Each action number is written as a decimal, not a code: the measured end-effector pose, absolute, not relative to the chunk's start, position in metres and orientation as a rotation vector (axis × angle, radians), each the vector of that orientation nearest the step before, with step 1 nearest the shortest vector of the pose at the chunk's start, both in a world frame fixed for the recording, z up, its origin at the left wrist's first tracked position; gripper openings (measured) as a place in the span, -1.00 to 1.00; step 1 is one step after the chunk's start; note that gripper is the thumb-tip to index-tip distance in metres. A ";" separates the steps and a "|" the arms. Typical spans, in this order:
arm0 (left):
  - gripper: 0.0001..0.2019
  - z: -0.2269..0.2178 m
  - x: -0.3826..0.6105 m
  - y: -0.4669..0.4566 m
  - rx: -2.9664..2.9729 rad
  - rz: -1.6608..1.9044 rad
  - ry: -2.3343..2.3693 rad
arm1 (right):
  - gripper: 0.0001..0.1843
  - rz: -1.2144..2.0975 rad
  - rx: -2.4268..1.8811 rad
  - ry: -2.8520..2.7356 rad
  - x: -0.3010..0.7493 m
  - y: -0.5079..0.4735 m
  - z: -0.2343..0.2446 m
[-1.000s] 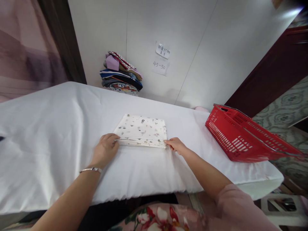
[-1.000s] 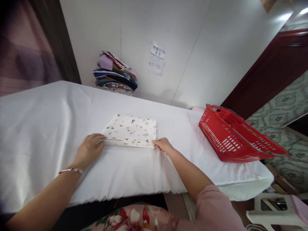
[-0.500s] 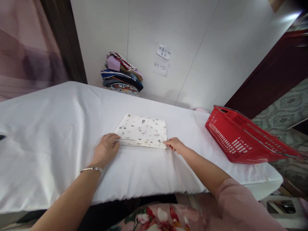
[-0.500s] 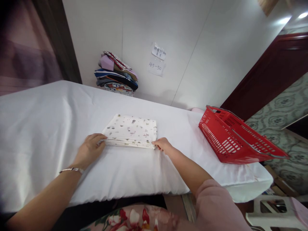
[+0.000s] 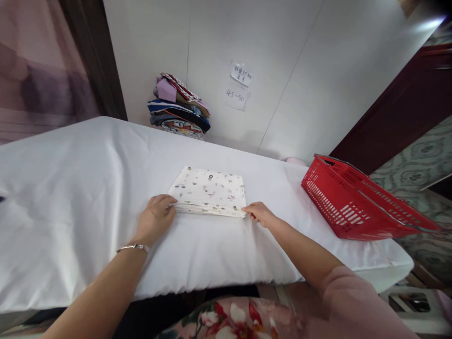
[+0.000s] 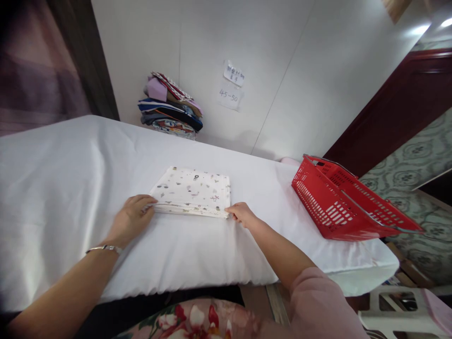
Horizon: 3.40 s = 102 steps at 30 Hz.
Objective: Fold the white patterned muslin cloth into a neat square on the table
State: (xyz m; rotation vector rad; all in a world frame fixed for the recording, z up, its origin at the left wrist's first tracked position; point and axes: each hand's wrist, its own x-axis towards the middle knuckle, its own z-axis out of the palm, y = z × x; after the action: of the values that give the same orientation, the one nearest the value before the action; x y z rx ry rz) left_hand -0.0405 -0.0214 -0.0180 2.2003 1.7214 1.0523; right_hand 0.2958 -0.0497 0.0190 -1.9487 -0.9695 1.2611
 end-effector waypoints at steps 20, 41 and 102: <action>-0.77 -0.020 -0.040 -0.021 2.191 1.069 1.719 | -0.76 1.206 -1.992 -1.080 0.297 -0.052 0.023; -0.78 -0.019 -0.041 -0.020 2.202 1.076 1.720 | -0.68 1.228 -2.165 -1.274 0.299 -0.048 0.025; -0.76 -0.018 -0.040 -0.021 2.158 1.064 1.683 | -0.69 1.375 -2.133 -1.058 0.293 -0.055 0.028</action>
State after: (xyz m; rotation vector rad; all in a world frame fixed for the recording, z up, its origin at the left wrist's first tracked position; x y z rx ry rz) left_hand -0.0404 -0.0213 -0.0179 2.1582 1.6833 1.0639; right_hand 0.2935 -0.0547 0.0282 -2.1326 -1.0581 1.3748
